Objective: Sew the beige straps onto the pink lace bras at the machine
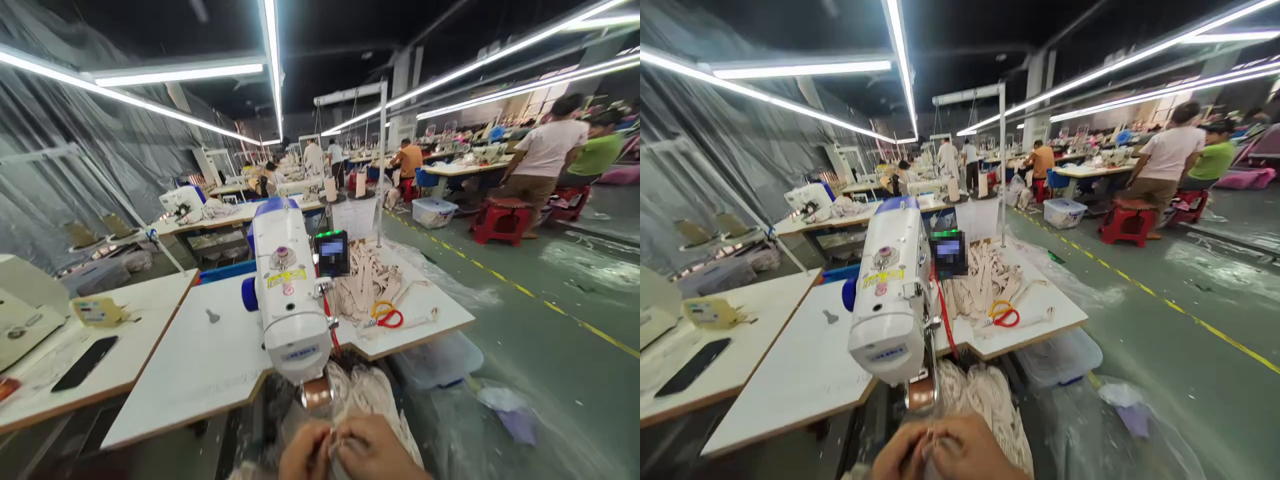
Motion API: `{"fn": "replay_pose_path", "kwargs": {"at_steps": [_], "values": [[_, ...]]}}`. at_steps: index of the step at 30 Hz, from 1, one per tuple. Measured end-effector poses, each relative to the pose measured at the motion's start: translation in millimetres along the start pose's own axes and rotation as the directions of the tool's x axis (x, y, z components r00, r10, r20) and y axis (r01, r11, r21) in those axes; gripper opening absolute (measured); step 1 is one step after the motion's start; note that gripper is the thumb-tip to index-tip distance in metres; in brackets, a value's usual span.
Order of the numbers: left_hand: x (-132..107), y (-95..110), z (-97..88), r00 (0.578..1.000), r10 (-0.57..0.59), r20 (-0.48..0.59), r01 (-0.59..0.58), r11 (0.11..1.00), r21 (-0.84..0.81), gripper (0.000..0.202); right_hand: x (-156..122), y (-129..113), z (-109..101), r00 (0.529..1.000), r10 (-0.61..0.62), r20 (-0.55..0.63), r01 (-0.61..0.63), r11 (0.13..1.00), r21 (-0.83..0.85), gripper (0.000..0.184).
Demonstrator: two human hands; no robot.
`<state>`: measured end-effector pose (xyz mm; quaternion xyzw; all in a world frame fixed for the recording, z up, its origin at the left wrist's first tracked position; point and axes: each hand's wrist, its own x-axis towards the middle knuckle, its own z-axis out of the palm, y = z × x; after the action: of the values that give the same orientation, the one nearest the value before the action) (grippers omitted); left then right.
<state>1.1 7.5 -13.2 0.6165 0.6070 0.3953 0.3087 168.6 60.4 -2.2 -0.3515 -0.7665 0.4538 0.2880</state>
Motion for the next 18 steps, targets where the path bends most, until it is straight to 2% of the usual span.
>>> {"fn": "replay_pose_path", "kwargs": {"at_steps": [1, 3, 5, 8, 11, 14, 18], "values": [[-3.0, -0.9, 1.3, 1.000, 0.003, -0.019, -0.003, 1.000, -0.029, 0.028, -1.2, -4.3, -0.6, 1.000, 0.018, 0.001, -0.018, 0.998, 0.059, 0.030], [-6.7, 1.3, 1.0, 0.984, 0.110, -0.143, -0.113, 0.993, -0.012, 0.026, 2.1, -10.3, -8.3, 1.000, 0.014, 0.004, -0.015, 0.994, 0.111, 0.028], [-5.4, 7.5, -2.9, 0.958, 0.187, -0.220, -0.175, 0.982, 0.069, 0.020, 11.6, -10.7, -19.1, 0.999, 0.027, -0.045, -0.026, 0.999, 0.020, 0.025], [-0.8, 19.1, -11.1, 0.918, 0.345, -0.194, -0.307, 0.930, 0.202, 0.016, 24.0, -8.2, -29.8, 1.000, 0.001, -0.009, -0.002, 0.993, -0.122, 0.020], [-0.6, 26.8, -17.4, 0.886, 0.442, -0.138, -0.395, 0.878, 0.272, 0.016, 27.7, -10.8, -31.4, 0.995, -0.042, 0.095, 0.056, 0.988, -0.147, 0.019], [-1.6, 27.9, -21.3, 0.893, 0.435, -0.114, -0.393, 0.878, 0.271, 0.016, 28.5, -15.1, -30.4, 0.985, -0.023, 0.171, 0.043, 0.993, -0.114, 0.019], [1.0, 25.6, -23.8, 0.914, 0.395, -0.087, -0.367, 0.900, 0.235, 0.014, 31.6, -15.7, -32.7, 0.964, 0.055, 0.261, -0.050, 0.998, -0.023, 0.018]]}}
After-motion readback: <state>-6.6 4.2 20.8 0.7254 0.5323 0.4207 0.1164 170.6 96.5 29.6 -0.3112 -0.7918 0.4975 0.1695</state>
